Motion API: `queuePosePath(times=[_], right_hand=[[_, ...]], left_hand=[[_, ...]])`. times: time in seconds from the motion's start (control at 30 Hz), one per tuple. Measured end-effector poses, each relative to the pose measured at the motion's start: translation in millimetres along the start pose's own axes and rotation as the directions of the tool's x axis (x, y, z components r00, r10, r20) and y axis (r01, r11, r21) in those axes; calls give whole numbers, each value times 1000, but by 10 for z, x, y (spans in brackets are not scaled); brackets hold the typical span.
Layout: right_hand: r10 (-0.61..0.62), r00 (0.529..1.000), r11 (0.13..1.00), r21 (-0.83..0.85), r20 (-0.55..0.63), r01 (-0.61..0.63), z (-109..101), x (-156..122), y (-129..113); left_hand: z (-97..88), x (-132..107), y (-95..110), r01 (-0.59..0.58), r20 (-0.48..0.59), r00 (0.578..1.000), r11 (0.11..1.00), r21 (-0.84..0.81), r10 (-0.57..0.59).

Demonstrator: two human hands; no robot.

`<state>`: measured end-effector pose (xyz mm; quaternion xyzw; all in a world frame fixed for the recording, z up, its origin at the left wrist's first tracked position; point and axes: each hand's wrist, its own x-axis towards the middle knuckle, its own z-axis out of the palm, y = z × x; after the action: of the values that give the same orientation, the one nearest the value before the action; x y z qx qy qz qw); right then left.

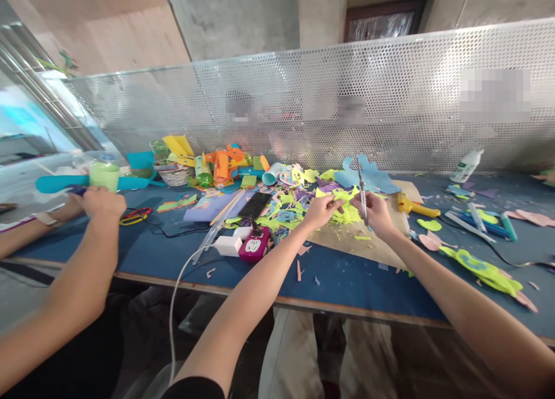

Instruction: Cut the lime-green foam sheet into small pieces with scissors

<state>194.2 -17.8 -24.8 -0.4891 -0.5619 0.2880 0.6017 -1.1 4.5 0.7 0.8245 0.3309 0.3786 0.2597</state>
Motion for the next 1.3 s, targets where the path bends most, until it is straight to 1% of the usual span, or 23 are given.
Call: queuePosePath(times=[0.07,0.2,0.37,0.47,0.6,0.73,0.8,0.9,1.0,1.1,1.17,1.2,1.3], right_hand=[[-7,1000,1000,-11,3,7,-2,-5,-3],[-44,999,999,-33,-1,44,-12,-17,0],[-37,999,999,-25,29,38,-13,-25,21],[-49,998,998,-30,41,50,-11,-18,35],[-46,998,999,2,31,46,-6,-13,10],[-51,998,999,17,24,51,11,-38,-56],[-56,998,998,20,8,56,26,-56,-88],[-66,998,997,27,-12,66,50,-78,-116],[-65,998,997,35,-15,66,64,-84,-116],[-20,1000,1000,20,-10,20,55,-74,-101],[26,999,1000,-2,24,-26,32,-63,-97],[44,997,999,-20,61,-42,16,-58,-100],[56,976,993,-115,211,-32,-38,-50,-127]], left_hand=[[-4,1,-22,3,4,1000,999,39,-3],[2,5,-87,-1,54,999,991,132,-6],[15,12,-146,-50,100,995,972,229,28],[18,16,-137,-81,81,995,967,242,63],[24,25,-101,-119,22,993,977,178,117],[53,42,-90,-137,-31,989,983,119,142],[79,45,-92,-109,-52,992,991,76,113],[118,37,-84,-42,-52,998,999,-11,42],[132,22,-60,-38,-40,999,996,-75,35],[105,18,-35,-32,-78,997,996,-88,26],[69,21,-23,-16,-136,991,996,-84,5],[48,24,-17,-8,-169,986,996,-87,-7],[-11,29,-1,16,-255,966,990,-141,-52]])
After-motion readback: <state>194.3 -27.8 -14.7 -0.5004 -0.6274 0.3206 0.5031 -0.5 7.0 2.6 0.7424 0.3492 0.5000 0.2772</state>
